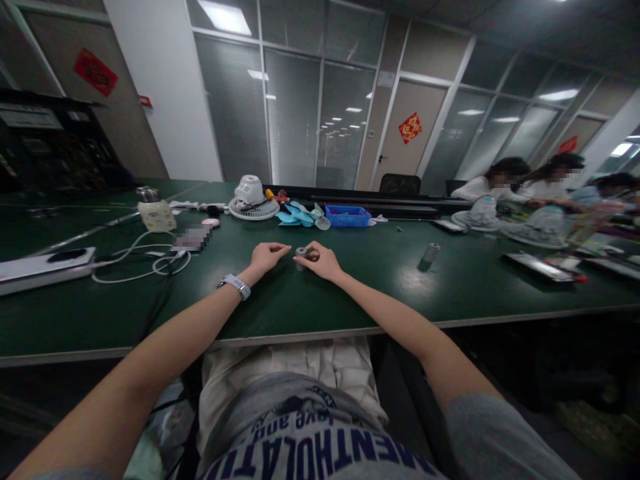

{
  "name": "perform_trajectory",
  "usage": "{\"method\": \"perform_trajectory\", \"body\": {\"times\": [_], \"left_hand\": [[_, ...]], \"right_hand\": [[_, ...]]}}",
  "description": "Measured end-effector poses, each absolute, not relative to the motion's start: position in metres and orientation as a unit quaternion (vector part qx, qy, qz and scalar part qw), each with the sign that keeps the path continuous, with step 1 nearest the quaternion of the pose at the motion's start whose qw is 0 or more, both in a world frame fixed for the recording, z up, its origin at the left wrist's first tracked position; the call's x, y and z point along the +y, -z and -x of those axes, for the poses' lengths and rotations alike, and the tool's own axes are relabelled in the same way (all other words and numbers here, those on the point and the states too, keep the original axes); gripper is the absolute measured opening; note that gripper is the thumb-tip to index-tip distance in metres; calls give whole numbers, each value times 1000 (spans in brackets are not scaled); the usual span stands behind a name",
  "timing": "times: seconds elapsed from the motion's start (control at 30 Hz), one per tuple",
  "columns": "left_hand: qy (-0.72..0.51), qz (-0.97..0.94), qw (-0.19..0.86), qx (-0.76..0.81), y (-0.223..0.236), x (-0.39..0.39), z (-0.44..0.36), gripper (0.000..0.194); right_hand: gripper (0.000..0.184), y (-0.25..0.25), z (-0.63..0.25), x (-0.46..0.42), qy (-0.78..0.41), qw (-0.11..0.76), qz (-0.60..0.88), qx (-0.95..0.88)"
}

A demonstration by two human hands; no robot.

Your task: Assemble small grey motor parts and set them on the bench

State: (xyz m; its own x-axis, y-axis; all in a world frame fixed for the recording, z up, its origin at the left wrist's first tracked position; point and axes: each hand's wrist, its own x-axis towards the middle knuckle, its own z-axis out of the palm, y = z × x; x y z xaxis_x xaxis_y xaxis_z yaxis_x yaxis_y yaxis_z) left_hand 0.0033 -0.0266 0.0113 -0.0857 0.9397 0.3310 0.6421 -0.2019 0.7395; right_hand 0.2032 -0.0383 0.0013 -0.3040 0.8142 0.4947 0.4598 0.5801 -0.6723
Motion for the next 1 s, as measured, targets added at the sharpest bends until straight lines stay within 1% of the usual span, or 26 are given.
{"method": "perform_trajectory", "body": {"times": [0.07,0.2,0.33,0.47,0.57,0.63,0.7,0.8,1.0], "left_hand": [[-368,-669,175,621,-9,-25,0,28],[-316,-718,138,605,-5,-22,0,21],[-289,-738,127,597,-3,-20,1,25],[-304,-739,124,588,-2,-20,2,33],[-324,-712,114,612,-3,-21,-1,38],[-335,-699,116,621,-5,-22,-3,37],[-349,-691,121,621,-6,-22,-4,35],[-369,-682,129,618,-6,-21,-4,37],[-404,-674,154,600,-6,-21,-3,40]], "right_hand": [[37,-1,-204,-37,-202,426,405,-784],[37,2,-204,-36,-195,424,400,-788],[36,-3,-206,-34,-157,402,429,-793],[36,-22,-235,-22,-34,405,537,-739],[40,-35,-279,-11,67,401,665,-626],[42,-40,-313,-5,97,379,741,-546],[43,-40,-343,-3,95,356,793,-484],[45,-37,-373,-3,68,343,842,-412],[49,-26,-384,0,-19,330,872,-361]]}}
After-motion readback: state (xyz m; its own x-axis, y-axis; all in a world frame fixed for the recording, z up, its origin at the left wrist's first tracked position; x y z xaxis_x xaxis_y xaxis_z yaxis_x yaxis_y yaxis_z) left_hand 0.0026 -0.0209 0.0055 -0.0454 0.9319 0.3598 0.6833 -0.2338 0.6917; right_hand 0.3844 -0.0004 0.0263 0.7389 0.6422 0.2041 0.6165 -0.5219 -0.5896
